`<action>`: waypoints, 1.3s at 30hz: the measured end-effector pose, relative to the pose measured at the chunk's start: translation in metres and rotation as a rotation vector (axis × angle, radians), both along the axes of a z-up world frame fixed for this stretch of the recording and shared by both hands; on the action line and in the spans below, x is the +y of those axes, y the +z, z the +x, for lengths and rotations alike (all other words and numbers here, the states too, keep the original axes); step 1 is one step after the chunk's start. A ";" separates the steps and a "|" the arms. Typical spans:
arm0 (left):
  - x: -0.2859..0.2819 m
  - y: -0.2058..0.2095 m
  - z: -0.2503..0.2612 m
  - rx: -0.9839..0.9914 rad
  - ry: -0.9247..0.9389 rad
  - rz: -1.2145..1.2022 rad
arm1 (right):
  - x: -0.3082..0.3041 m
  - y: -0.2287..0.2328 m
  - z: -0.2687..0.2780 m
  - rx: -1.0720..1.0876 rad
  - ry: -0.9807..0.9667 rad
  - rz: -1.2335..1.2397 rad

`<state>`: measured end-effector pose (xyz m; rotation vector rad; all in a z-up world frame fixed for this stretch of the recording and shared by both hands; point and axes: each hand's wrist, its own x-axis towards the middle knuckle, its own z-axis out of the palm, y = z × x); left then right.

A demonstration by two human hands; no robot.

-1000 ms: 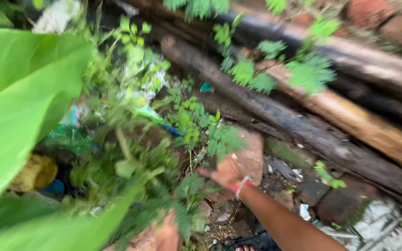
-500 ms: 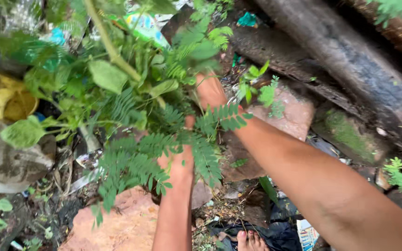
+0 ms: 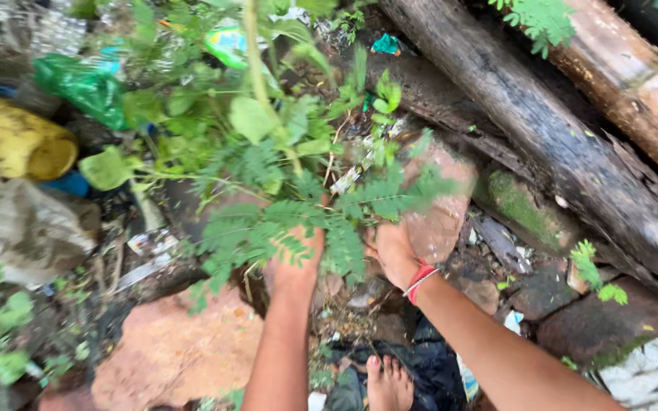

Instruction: The person pulls weeds and small plants from the soil by hand, gathering them into a bundle.

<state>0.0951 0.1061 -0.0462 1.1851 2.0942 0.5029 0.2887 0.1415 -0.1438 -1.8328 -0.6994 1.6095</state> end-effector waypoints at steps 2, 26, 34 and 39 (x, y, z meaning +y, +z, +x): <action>-0.017 -0.003 0.006 -0.048 0.019 0.020 | -0.009 -0.013 -0.007 0.028 -0.056 -0.035; -0.316 -0.032 -0.153 -0.823 0.665 0.210 | -0.244 0.155 -0.229 0.285 0.595 -0.409; -0.393 -0.051 -0.232 -0.780 0.887 0.305 | -0.241 0.071 -0.313 0.236 0.894 -0.256; -0.448 -0.075 -0.259 -0.753 1.059 0.330 | -0.146 0.051 -0.371 -0.530 1.007 0.532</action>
